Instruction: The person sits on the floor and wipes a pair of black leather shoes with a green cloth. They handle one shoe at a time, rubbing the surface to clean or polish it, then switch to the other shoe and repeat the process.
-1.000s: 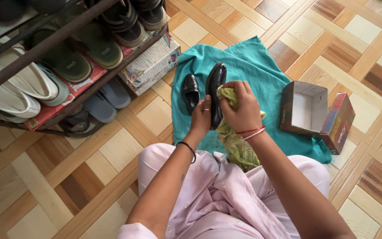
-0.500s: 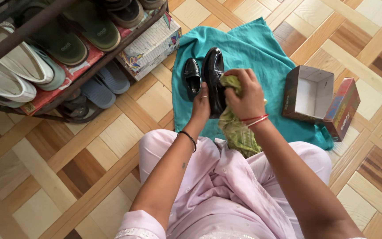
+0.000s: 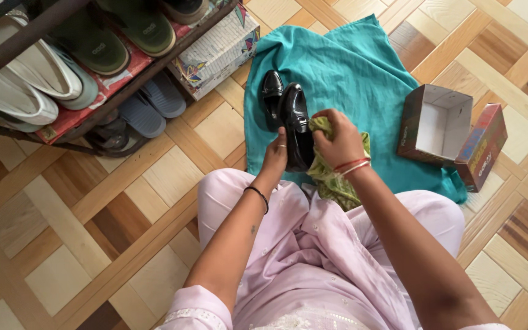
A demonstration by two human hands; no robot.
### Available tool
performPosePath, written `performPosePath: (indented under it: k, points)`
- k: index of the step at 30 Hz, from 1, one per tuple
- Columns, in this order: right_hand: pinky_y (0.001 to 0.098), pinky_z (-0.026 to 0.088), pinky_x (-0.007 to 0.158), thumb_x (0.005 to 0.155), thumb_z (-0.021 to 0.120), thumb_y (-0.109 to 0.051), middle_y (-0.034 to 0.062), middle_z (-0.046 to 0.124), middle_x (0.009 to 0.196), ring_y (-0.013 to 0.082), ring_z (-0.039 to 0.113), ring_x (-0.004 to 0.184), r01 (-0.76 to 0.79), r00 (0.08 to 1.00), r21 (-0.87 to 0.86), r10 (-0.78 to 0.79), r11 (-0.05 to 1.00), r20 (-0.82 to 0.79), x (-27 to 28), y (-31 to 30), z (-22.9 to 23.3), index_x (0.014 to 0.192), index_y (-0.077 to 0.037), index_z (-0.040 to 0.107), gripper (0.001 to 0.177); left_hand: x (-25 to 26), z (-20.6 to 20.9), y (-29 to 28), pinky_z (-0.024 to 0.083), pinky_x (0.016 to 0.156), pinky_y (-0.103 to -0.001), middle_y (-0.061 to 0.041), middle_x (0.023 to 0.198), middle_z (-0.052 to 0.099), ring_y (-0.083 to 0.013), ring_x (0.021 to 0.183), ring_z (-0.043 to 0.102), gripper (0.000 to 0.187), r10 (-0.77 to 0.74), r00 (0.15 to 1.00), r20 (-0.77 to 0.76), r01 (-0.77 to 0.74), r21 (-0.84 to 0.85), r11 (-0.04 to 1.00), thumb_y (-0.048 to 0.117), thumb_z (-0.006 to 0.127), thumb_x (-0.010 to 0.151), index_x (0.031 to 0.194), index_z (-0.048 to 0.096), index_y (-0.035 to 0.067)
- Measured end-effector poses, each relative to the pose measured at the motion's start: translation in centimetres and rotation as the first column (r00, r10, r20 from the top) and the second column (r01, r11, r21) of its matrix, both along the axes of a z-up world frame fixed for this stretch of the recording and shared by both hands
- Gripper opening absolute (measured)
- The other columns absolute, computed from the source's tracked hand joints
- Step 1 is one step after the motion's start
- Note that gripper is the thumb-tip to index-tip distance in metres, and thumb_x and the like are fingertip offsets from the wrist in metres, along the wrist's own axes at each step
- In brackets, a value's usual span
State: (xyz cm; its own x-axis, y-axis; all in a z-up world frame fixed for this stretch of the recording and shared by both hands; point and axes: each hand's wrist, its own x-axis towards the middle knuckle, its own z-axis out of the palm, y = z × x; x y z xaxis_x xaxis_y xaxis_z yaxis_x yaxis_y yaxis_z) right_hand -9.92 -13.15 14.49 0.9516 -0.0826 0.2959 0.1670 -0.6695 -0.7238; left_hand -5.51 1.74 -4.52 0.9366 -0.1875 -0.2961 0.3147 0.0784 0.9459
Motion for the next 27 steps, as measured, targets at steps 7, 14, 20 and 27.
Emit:
performPosePath:
  k: [7,14,20,27]
  points:
    - [0.0438,0.054,0.089,0.086,0.064,-0.013,0.0183,0.067,0.110,0.0393,0.067,0.100,-0.028,0.999,0.009,0.029,1.000,-0.018,-1.1,0.9,-0.2,0.113,-0.007,0.067,0.028,-0.3,0.6,0.6,0.050,0.090,-0.025,-0.002,0.114,0.072,-0.0096,0.101,0.063,0.071,0.006,0.999,-0.041,-0.011,-0.112,0.994,0.063,0.045,0.099,0.130,0.067,0.003]
    - [0.0438,0.054,0.089,0.085,0.063,-0.013,0.0185,0.066,0.110,0.0388,0.067,0.101,-0.102,0.993,-0.001,0.102,0.995,0.065,-2.3,1.0,0.9,0.111,-0.008,0.069,0.027,-0.7,0.3,-0.5,0.050,0.091,-0.025,-0.004,0.116,0.071,-0.0110,0.103,0.062,0.070,-0.015,1.000,-0.018,0.013,-0.122,0.992,0.059,0.046,0.101,0.135,0.065,0.001]
    - [0.0466,0.054,0.084,0.086,0.064,-0.015,0.0158,0.068,0.110,0.0400,0.067,0.097,0.096,0.995,-0.071,-0.098,0.993,-0.032,-2.0,0.2,1.4,0.110,-0.010,0.069,0.025,-2.0,2.0,-0.7,0.049,0.095,-0.026,-0.005,0.119,0.071,-0.0117,0.107,0.062,0.068,-0.016,0.998,0.058,0.024,-0.143,0.989,0.057,0.045,0.103,0.135,0.064,0.000]
    - [0.0477,0.052,0.088,0.087,0.062,-0.014,0.0224,0.063,0.116,0.0450,0.064,0.104,-0.108,0.984,-0.064,0.116,0.992,0.133,-5.1,0.7,0.4,0.128,-0.004,0.053,0.042,-3.1,2.4,-0.8,0.048,0.097,-0.027,-0.006,0.125,0.067,-0.0131,0.111,0.061,0.079,-0.043,0.999,0.018,0.045,-0.129,0.991,0.066,0.039,0.098,0.145,0.055,0.005]
